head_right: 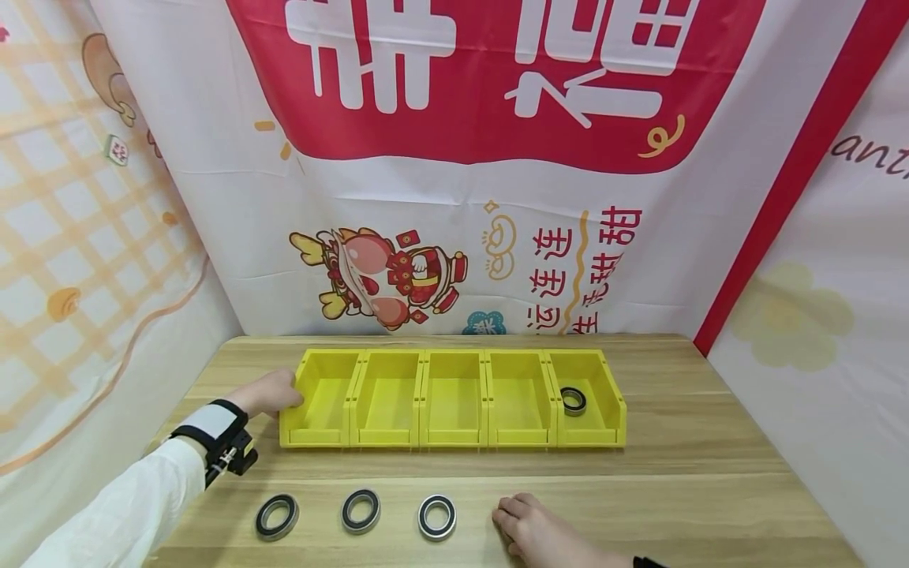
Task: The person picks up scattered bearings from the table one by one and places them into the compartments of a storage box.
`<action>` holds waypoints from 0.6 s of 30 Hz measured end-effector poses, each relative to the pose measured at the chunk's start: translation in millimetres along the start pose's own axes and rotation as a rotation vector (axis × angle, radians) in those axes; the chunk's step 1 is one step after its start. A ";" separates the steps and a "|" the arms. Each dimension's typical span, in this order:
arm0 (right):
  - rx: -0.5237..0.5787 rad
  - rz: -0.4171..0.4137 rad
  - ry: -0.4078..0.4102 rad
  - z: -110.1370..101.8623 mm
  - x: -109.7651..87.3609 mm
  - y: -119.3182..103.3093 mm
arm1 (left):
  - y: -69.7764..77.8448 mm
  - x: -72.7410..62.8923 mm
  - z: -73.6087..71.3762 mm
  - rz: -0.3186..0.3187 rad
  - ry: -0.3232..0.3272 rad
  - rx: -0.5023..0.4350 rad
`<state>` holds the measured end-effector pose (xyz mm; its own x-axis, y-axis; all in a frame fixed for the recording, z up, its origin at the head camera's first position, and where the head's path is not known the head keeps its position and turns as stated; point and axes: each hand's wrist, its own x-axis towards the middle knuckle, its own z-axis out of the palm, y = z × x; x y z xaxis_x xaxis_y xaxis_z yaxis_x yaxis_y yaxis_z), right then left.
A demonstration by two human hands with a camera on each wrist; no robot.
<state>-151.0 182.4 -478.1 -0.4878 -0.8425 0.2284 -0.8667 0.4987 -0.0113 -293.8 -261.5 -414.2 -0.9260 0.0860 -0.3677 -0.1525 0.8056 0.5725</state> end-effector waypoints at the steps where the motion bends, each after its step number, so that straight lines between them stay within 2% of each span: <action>1: 0.059 0.024 -0.052 -6.9 1.4 1.5 | 0.2 0.0 -0.3 -0.002 0.000 0.001; 3: 0.170 0.082 -0.155 -23.7 4.2 4.5 | 0.4 0.1 -1.0 -0.002 -0.002 0.007; 5: 0.194 0.093 -0.173 -39.6 8.1 9.0 | -0.5 0.8 -1.3 -0.011 -0.005 0.003; 10: 0.041 0.054 -0.079 -81.0 24.9 23.9 | -1.9 3.2 -2.4 0.001 -0.001 0.011; 13: 0.061 0.126 -0.121 -108.9 40.1 35.2 | -1.8 3.9 -2.6 0.008 0.003 0.017; 18: 0.070 0.197 -0.157 -139.6 66.3 59.7 | -1.8 2.2 -2.4 0.000 0.003 0.019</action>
<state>-220.5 184.7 -327.7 -0.6538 -0.7542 0.0611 -0.7555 0.6460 -0.1091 -296.4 -264.1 -414.3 -0.9271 0.0839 -0.3653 -0.1460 0.8167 0.5582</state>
